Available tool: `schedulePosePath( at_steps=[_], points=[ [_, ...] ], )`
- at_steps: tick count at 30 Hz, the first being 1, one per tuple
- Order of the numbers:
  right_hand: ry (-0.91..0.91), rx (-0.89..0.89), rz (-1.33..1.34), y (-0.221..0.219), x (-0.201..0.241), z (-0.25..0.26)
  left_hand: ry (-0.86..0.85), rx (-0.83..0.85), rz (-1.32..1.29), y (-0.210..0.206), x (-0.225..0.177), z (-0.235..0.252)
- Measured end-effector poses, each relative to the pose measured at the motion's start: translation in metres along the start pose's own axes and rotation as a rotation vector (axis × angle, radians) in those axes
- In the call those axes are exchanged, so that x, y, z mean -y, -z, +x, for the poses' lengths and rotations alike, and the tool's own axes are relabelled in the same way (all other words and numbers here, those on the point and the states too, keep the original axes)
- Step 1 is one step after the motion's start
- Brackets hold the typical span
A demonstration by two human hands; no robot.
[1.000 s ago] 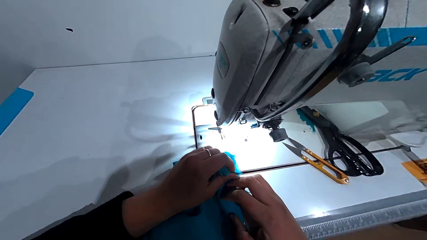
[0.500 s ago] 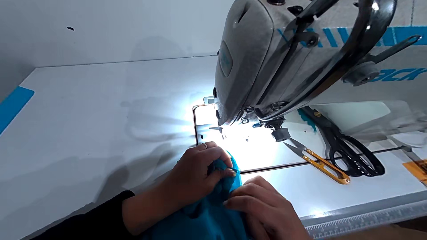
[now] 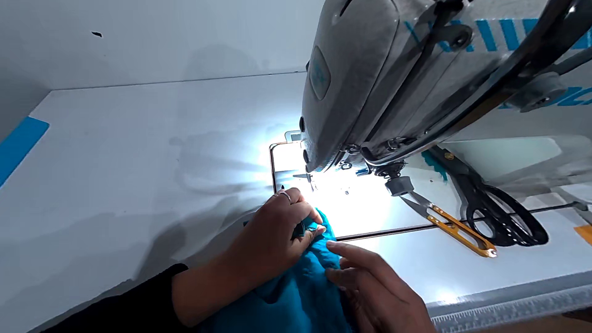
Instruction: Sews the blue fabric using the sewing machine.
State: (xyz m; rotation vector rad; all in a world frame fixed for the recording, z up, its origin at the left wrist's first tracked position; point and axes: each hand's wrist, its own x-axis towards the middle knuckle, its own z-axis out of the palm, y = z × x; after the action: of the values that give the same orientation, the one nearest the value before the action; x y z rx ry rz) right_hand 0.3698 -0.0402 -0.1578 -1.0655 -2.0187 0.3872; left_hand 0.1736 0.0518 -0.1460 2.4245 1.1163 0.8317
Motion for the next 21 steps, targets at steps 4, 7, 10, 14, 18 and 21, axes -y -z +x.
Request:
schedulePosePath(
  at_steps=[4,7,10,14,18,21],
  points=[
    [-0.041,0.067,-0.062,0.000,0.002,0.003,-0.044,-0.026,0.075,-0.003,0.002,0.002],
    [-0.099,0.050,-0.050,0.000,0.004,0.007,-0.056,-0.039,0.085,-0.004,0.002,0.003],
    [-0.116,0.027,-0.061,-0.002,0.004,0.009,-0.056,-0.046,0.090,-0.005,0.003,0.004],
    [-0.124,0.021,-0.097,-0.005,0.006,0.010,-0.001,-0.027,0.093,-0.004,0.001,0.007],
    [-0.137,0.020,-0.110,-0.003,0.008,0.010,0.048,-0.006,0.105,-0.004,-0.004,0.009],
    [-0.147,0.027,-0.135,-0.004,0.008,0.009,0.054,0.008,0.124,-0.003,-0.006,0.009]
  ],
)
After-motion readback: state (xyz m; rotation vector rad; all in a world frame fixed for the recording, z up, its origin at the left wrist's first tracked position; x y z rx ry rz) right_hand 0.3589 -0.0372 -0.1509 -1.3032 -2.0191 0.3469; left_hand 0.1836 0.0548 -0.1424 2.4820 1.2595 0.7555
